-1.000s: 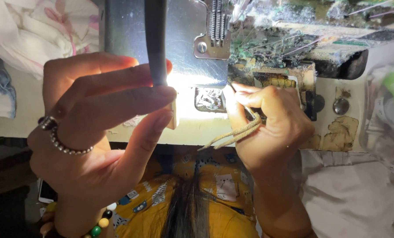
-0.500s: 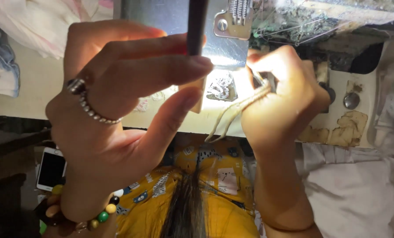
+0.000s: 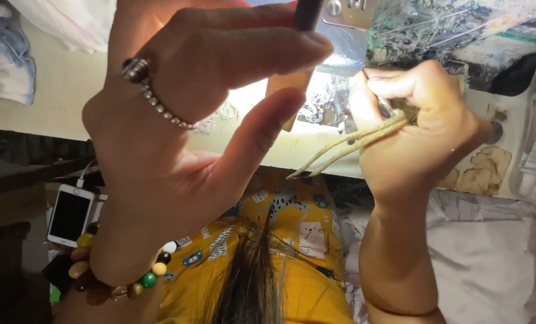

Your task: The person uses a small tool to clean and adjust the needle area of a sewing machine. They then use a screwdriver to tighten a screw on the machine's metal plate. Finally, they thread the machine and prepare it for use.

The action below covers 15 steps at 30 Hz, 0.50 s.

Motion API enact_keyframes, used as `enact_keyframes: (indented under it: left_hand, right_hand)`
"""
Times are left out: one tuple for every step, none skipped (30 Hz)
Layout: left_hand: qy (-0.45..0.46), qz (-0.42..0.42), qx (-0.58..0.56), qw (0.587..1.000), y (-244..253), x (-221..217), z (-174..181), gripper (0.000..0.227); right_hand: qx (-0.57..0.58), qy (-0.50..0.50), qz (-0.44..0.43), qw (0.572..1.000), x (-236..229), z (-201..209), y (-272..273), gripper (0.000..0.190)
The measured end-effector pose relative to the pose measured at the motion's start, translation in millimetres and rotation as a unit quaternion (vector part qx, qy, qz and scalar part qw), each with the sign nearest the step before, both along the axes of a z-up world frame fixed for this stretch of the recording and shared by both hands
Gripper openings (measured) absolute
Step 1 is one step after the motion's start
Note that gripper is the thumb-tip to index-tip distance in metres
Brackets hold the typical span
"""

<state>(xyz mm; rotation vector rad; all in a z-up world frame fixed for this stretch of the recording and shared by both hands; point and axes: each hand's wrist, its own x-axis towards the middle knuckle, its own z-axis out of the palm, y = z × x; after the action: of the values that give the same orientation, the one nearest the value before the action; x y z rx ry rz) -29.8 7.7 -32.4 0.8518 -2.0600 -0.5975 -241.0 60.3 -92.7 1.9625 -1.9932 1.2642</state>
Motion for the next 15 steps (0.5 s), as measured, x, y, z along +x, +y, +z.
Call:
enact_keyframes:
  left_hand:
    - [0.000,0.001,0.000,1.000,0.7,0.3,0.4,0.012]
    - [0.001,0.000,-0.001,1.000,1.2,0.3,0.6,0.012]
    - [0.002,-0.001,-0.001,1.000,1.6,0.0,0.8,0.012]
    - [0.002,-0.001,-0.001,1.000,2.0,-0.1,1.1,0.012]
    - [0.002,-0.002,-0.002,1.000,2.3,-0.2,1.3,0.012]
    - [0.002,-0.003,-0.002,1.000,2.4,-0.6,1.2,0.012]
    - [0.002,-0.003,-0.002,1.000,1.0,-0.9,0.9,0.012]
    - [0.002,-0.005,-0.002,1.000,-0.1,-0.9,0.5,0.012]
    - [0.003,-0.006,-0.002,1.000,-1.2,-1.0,0.1,0.012]
    - [0.002,-0.006,-0.001,1.000,-0.8,-0.1,-0.1,0.012]
    - [0.002,-0.007,-0.001,1.000,-0.5,0.7,-0.2,0.013]
    - [0.003,-0.010,-0.001,1.000,-0.5,1.2,-0.3,0.013]
    - [0.003,-0.010,-0.001,1.000,-0.8,0.8,-0.3,0.013]
    - [0.004,-0.012,-0.001,1.000,-1.0,0.7,-0.2,0.013]
    - [0.005,-0.014,-0.002,1.000,-1.1,0.8,-0.1,0.013]
  right_hand:
    - [0.000,0.000,0.001,1.000,-0.4,-0.6,0.8,0.033]
    - [0.005,0.007,-0.007,1.000,-1.2,-1.3,1.7,0.028]
    - [0.011,0.014,-0.016,1.000,-2.2,-2.0,2.4,0.024]
    - [0.011,0.014,-0.016,1.000,-1.5,-1.0,1.5,0.024]
    - [0.011,0.010,-0.001,1.000,-0.9,-0.2,0.6,0.020]
    - [0.012,0.006,0.014,1.000,-0.5,0.4,-0.5,0.016]
    - [0.012,0.006,0.014,1.000,-0.6,0.7,-1.6,0.016]
    - [0.019,0.005,0.009,1.000,-0.5,0.9,-2.5,0.015]
    - [0.026,0.004,0.005,1.000,-0.4,1.0,-3.4,0.016]
    - [0.027,0.004,0.005,1.000,0.0,2.1,-5.0,0.016]
    - [0.032,0.006,0.005,0.999,0.2,3.1,-6.7,0.014]
    - [0.037,0.009,0.004,0.999,0.2,4.4,-8.6,0.013]
    - [0.037,0.010,0.004,0.999,-1.9,1.6,-10.0,0.013]
    - [0.040,0.031,-0.007,0.999,-3.7,-1.0,-11.4,0.013]
    - [0.043,0.052,-0.018,0.998,-5.3,-3.7,-12.8,0.014]
